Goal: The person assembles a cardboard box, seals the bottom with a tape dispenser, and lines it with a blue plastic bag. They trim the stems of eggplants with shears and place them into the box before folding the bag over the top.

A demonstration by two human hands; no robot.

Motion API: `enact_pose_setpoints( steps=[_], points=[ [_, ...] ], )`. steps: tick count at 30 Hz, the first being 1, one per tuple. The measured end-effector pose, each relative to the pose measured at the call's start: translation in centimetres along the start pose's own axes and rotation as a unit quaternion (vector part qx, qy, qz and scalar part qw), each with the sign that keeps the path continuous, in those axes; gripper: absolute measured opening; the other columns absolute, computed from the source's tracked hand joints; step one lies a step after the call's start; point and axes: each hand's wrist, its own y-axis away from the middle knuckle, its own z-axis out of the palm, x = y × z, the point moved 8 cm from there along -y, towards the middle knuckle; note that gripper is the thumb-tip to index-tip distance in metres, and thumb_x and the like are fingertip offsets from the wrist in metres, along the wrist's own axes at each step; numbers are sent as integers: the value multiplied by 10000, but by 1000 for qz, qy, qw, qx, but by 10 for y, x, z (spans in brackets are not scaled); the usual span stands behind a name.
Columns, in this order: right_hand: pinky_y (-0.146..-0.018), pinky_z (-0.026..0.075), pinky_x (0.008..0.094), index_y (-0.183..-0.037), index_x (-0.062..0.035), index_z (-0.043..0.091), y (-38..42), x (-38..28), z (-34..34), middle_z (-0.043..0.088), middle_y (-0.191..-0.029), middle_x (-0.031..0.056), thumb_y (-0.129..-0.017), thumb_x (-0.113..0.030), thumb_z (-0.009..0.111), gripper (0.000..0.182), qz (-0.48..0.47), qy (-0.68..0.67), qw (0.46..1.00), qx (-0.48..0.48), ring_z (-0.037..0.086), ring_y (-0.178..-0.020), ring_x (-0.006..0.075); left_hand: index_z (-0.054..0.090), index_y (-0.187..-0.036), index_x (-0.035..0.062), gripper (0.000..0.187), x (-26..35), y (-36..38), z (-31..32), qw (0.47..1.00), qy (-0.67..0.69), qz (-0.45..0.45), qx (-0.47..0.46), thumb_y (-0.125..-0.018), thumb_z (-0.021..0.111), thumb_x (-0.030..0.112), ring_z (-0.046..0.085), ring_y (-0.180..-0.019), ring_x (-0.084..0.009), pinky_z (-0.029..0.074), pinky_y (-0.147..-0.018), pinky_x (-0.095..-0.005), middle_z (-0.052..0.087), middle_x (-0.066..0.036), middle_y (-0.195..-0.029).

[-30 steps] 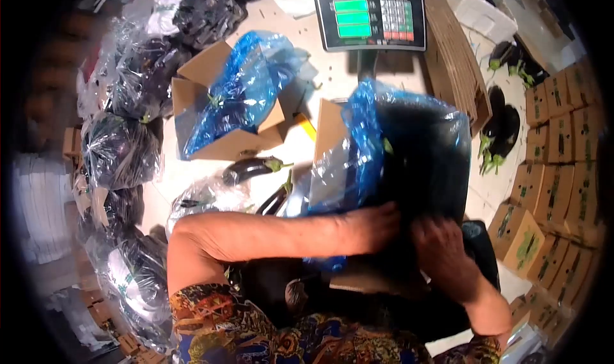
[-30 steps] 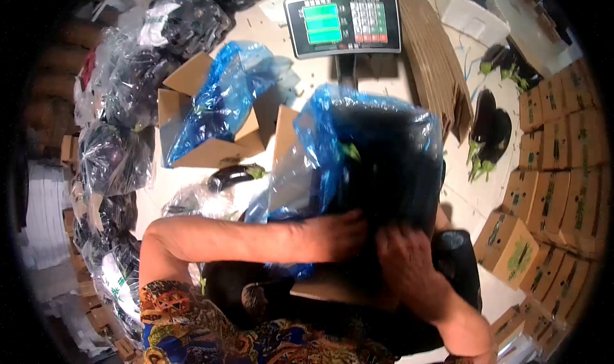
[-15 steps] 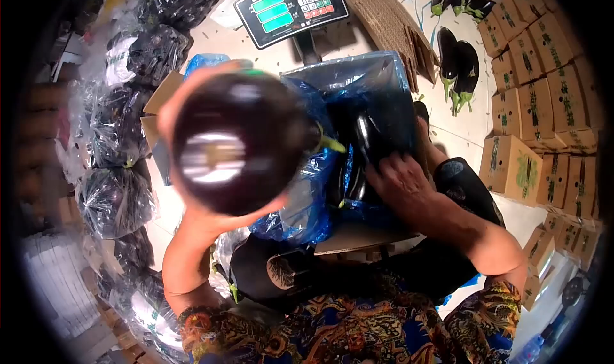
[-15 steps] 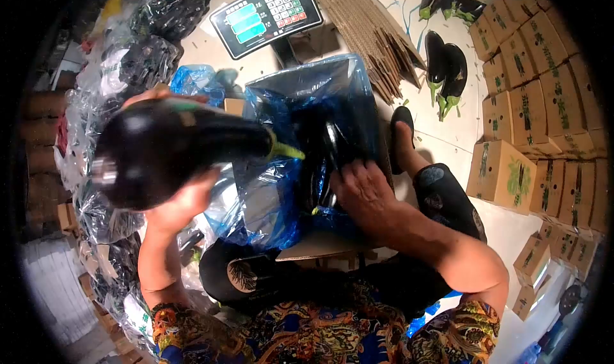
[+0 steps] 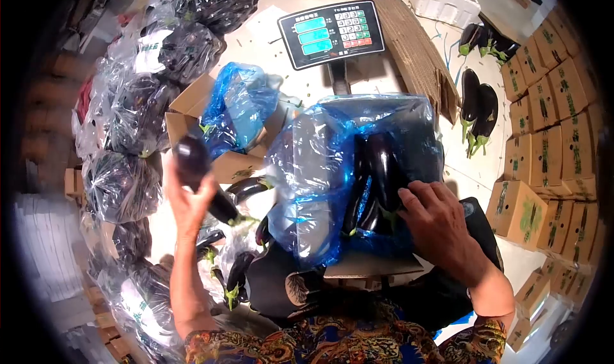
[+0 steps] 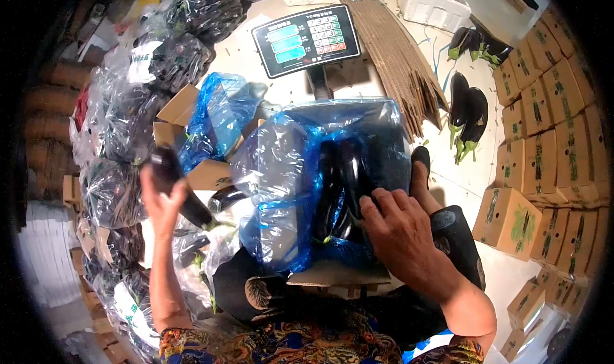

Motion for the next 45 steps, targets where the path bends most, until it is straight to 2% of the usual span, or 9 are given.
enact_pose_setpoints(
  steps=[7, 15, 17, 20, 28, 34, 38, 41, 45],
  points=[
    [-828, 514, 370, -1131, -13, 578, -19, 10, -32, 534, -1188, 177, -706, 26, 719, 450, 76, 7, 996, 50, 587, -977, 315, 462, -1276, 69, 705, -160, 183, 135, 941, -84, -175, -277, -680, 753, 307, 632, -928, -384, 511, -814, -435, 616, -213, -1059],
    [-839, 526, 349, -1233, -43, 521, -41, 32, -40, 478, -1286, 138, -747, 35, 713, 528, 99, 12, 992, 71, 589, -1028, 254, 429, -1300, 61, 748, -184, 297, 195, 884, -77, -274, -370, -689, 753, 346, 627, -928, -400, 510, -803, -446, 605, -227, -1076],
    [-834, 525, 359, -1224, -28, 521, -25, 48, -21, 472, -1289, 148, -752, 26, 712, 512, 233, -378, 883, 154, 579, -1040, 267, 421, -1306, 60, 759, -183, 300, 199, 882, -78, -277, -373, -691, 754, 356, 625, -928, -404, 509, -800, -449, 602, -231, -1080],
    [-790, 523, 391, -1086, -1, 606, -37, 18, -17, 560, -1151, 182, -696, 10, 739, 413, 62, 39, 997, 29, 573, -1020, 328, 408, -1315, 57, 776, -183, 300, 198, 886, -77, -276, -364, -695, 754, 371, 623, -928, -410, 509, -796, -454, 598, -236, -1086],
    [-830, 488, 415, -1003, 6, 613, -31, -31, 37, 613, -1059, 154, -789, -23, 632, 217, -14, 3, 991, -134, 582, -977, 345, 409, -1321, 28, 790, -201, 296, 148, 930, -82, -339, -114, -731, 744, 432, 590, -986, -434, 491, -803, -476, 552, -264, -1140],
    [-929, 442, 414, -1150, -1, 557, -16, -19, 91, 564, -1198, 190, -821, -68, 614, 340, -132, 44, 951, -277, 527, -1107, 376, 550, -1195, -8, 471, -176, 345, 97, 944, 49, -324, -23, -828, 693, 250, 586, -964, -393, 490, -830, -412, 584, -232, -1067],
    [-981, 407, 404, -1228, -1, 511, -52, 35, 101, 528, -1253, 205, -819, -69, 612, 427, -123, 145, 950, -246, 492, -1171, 367, 607, -1089, -23, 280, -164, 477, 34, 900, 31, -434, -12, -830, 605, 83, 628, -891, -270, 515, -731, -349, 622, -170, -1005],
    [-1020, 381, 397, -1286, 0, 476, -97, 72, 105, 501, -1295, 217, -816, -69, 611, 494, -112, 237, 939, -221, 465, -1218, 360, 591, -1082, 16, 232, -206, 631, 2, 744, 239, -592, 198, -850, 584, 17, 569, -736, -137, 478, -673, -277, 588, -25, -845],
    [-1072, 346, 387, -1365, 0, 430, -139, 31, 85, 464, -1351, 232, -814, -70, 609, 584, -128, 221, 952, -167, 430, -1281, 351, 523, -1168, 27, 349, -203, 700, -11, 613, 233, -714, 243, -858, 653, 121, 548, -703, -109, 459, -647, -247, 583, -18, -880]
  ],
)
